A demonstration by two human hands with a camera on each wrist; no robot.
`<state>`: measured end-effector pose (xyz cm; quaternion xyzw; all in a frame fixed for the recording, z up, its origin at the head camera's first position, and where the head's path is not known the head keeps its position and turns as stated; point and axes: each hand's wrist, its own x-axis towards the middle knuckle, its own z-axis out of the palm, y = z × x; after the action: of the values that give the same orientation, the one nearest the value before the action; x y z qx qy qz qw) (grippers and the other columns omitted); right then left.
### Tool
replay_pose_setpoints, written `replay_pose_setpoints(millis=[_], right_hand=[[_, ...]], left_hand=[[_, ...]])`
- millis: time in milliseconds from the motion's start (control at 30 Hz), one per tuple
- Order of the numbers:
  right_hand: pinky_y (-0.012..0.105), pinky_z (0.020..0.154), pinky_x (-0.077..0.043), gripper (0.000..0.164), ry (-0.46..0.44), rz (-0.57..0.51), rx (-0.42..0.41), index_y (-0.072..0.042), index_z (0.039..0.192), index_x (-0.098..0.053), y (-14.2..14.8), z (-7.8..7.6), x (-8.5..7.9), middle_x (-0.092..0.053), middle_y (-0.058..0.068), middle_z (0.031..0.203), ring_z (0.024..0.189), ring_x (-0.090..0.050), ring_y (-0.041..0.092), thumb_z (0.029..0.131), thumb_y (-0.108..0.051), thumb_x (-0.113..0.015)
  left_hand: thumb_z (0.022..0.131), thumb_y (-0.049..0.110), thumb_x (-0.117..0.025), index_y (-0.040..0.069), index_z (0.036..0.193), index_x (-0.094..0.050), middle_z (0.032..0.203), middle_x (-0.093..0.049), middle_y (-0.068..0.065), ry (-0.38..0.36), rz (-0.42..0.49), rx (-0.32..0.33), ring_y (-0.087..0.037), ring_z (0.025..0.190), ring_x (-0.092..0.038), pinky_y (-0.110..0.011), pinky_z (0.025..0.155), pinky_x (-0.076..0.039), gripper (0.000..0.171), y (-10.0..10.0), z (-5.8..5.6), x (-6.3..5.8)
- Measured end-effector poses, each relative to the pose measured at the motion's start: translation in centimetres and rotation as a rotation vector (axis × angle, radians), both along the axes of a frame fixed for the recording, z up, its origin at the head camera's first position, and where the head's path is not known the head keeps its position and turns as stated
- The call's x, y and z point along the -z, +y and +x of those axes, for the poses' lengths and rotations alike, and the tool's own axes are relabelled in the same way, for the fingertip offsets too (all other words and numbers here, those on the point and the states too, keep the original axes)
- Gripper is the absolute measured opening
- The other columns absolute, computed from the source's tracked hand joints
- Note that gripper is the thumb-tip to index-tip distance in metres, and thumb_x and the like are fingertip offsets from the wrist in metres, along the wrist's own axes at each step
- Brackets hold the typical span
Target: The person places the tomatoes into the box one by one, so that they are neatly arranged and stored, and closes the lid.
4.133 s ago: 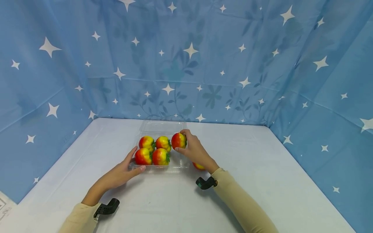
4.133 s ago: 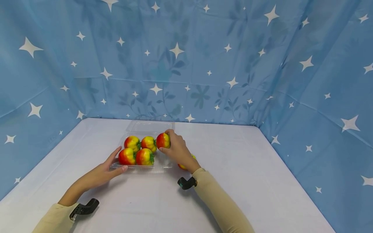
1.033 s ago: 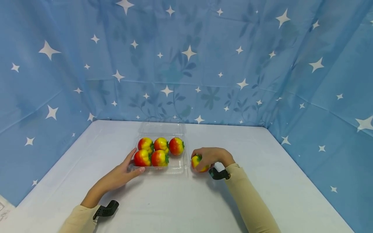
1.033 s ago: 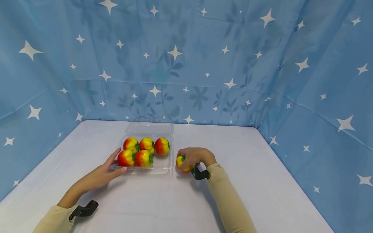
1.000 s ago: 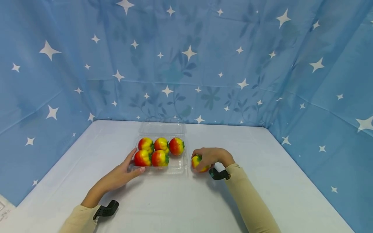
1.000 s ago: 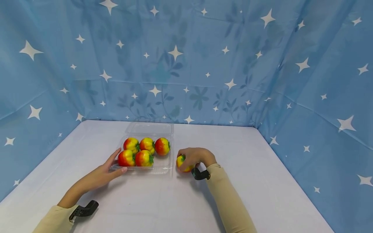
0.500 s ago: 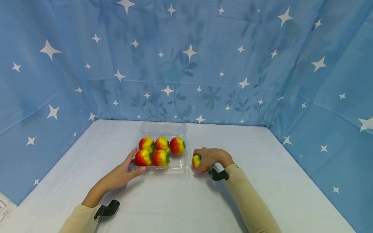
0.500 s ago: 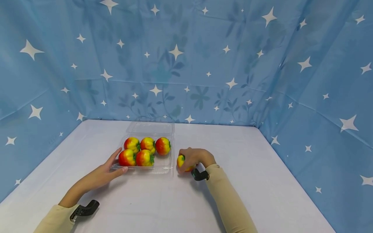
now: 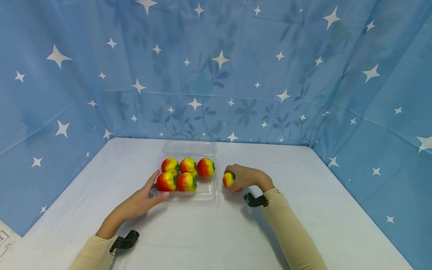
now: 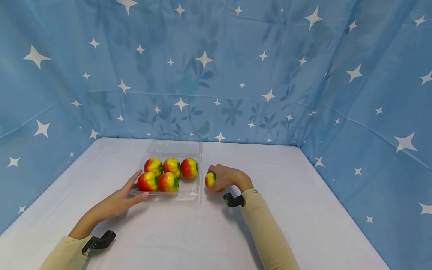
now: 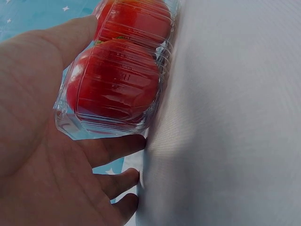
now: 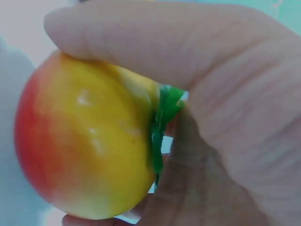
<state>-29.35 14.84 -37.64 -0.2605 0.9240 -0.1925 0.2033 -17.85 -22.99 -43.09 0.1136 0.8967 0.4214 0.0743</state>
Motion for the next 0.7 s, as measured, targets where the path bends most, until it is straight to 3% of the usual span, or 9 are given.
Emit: replay_pose_setpoints(millis=[367,700], right_hand=[[0.037,0.09,-0.057,0.066,0.142,-0.168,-0.036,-0.006,0.144,-0.059,0.1,0.6,-1.9,-0.058,0.009,0.127,0.108,-0.059,0.024,0.088,-0.027,-0.086],[0.041,0.094,-0.059,0.068,0.221,-0.292,-0.03,-0.013,0.149,-0.058,-0.8,1.8,-3.1,-0.052,0.015,0.138,0.116,-0.058,0.03,0.089,-0.029,-0.085]], left_hand=[[0.104,0.05,-0.067,0.007,0.172,0.0,0.17,-0.016,-0.037,0.002,0.007,0.007,-0.058,0.153,-0.025,-0.076,0.116,-0.026,0.105,0.0,0.0,-0.3],[0.104,0.051,-0.067,0.008,0.172,0.0,0.17,-0.015,-0.037,-0.01,0.002,0.005,-0.059,0.153,-0.024,-0.076,0.116,-0.027,0.105,0.0,0.1,-0.3]])
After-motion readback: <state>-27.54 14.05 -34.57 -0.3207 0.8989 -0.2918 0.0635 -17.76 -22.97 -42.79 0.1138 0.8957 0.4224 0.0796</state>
